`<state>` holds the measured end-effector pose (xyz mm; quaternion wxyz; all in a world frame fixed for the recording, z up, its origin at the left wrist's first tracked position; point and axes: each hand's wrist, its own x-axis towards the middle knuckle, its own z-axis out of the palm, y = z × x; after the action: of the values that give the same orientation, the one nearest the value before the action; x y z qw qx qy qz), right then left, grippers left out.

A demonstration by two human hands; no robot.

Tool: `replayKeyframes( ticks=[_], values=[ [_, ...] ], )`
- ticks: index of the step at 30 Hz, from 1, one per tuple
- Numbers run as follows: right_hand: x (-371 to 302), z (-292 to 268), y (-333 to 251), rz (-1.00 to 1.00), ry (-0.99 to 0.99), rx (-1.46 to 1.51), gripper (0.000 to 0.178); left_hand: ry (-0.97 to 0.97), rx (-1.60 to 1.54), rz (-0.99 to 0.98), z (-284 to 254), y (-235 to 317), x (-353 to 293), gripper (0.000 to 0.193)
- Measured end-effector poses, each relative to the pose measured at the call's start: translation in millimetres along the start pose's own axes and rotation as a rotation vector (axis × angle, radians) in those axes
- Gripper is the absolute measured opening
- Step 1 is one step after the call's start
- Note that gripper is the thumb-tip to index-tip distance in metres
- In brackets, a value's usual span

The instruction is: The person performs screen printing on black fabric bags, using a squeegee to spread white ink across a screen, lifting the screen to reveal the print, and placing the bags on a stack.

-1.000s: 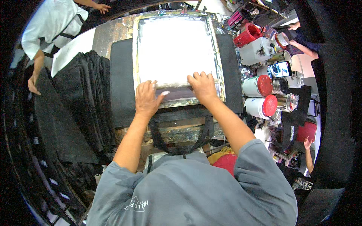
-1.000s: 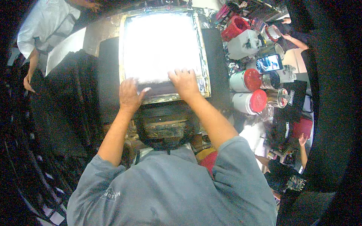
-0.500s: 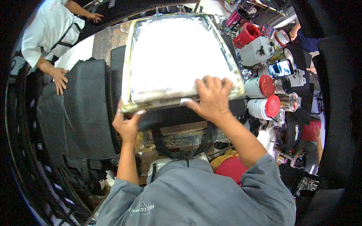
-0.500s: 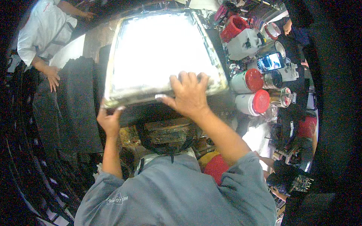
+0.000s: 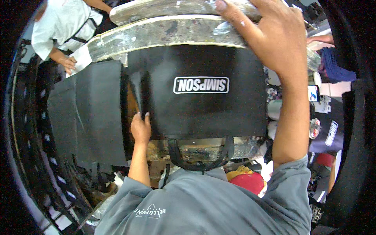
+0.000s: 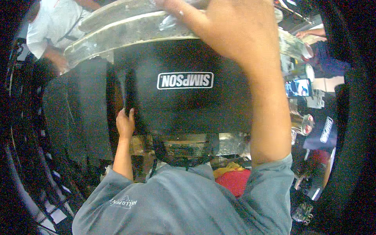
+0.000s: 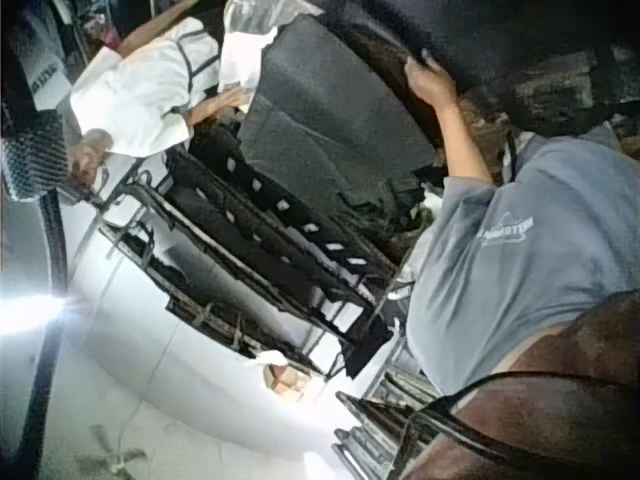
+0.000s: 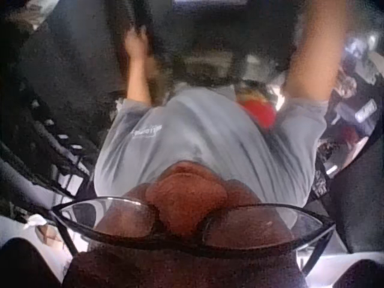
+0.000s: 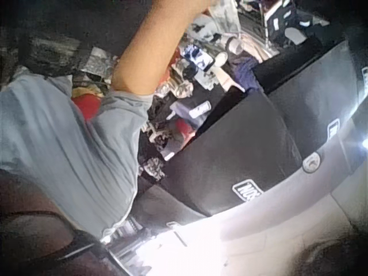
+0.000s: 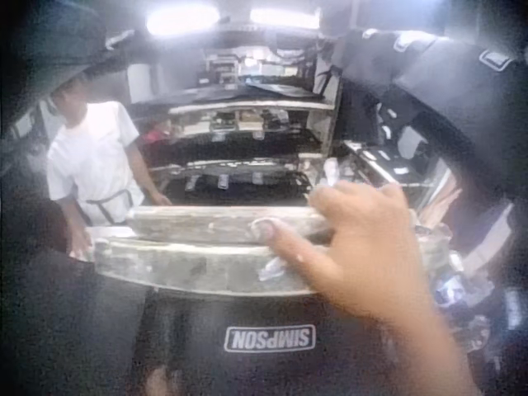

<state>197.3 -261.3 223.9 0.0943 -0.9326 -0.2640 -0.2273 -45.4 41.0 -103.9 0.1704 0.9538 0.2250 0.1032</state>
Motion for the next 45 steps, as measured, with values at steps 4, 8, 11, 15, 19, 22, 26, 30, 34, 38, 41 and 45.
replayKeyframes(
  ticks=[4,8,11,15,19,22,26,30,34,38,41,45],
  values=[
    [5,8,6,0.054,0.038,0.070,0.076,-0.276,-0.343,-0.248,-113,60,42,0.039],
    [-9,15,18,-0.228,0.172,-0.218,0.060,-0.262,-0.660,-0.367,-226,2,95,0.036],
    [-20,18,9,-0.105,0.218,-0.102,0.063,-0.171,-0.627,-0.514,-296,-47,120,0.046],
    [-25,22,-6,-0.098,0.170,-0.071,0.061,-0.089,-0.361,-0.591,-376,-250,154,0.064],
    [-38,14,-7,-0.011,0.028,-0.167,0.057,0.589,1.058,-0.381,-344,-221,156,0.072],
    [-32,5,-7,-0.018,0.063,-0.184,0.056,0.570,0.192,0.167,-325,-99,109,0.030],
    [-39,4,-12,-0.002,0.043,-0.164,0.056,0.139,0.107,0.526,-214,-5,-25,0.042],
    [-40,-3,-21,-0.003,0.072,-0.139,0.058,0.172,0.433,0.261,-163,-11,-2,0.064],
    [-36,19,-14,-0.054,0.203,-0.087,0.064,-0.307,0.593,0.073,-116,-77,38,0.040],
    [-38,16,-5,-0.016,0.154,-0.122,0.072,-0.362,0.094,0.453,-146,32,37,0.026],
    [-33,18,3,-0.043,0.182,-0.167,0.069,-0.560,-0.083,0.490,-114,144,18,0.033],
    [-27,18,3,-0.065,0.181,-0.170,0.067,-0.513,-0.388,0.510,9,221,-7,0.053]
  ],
)
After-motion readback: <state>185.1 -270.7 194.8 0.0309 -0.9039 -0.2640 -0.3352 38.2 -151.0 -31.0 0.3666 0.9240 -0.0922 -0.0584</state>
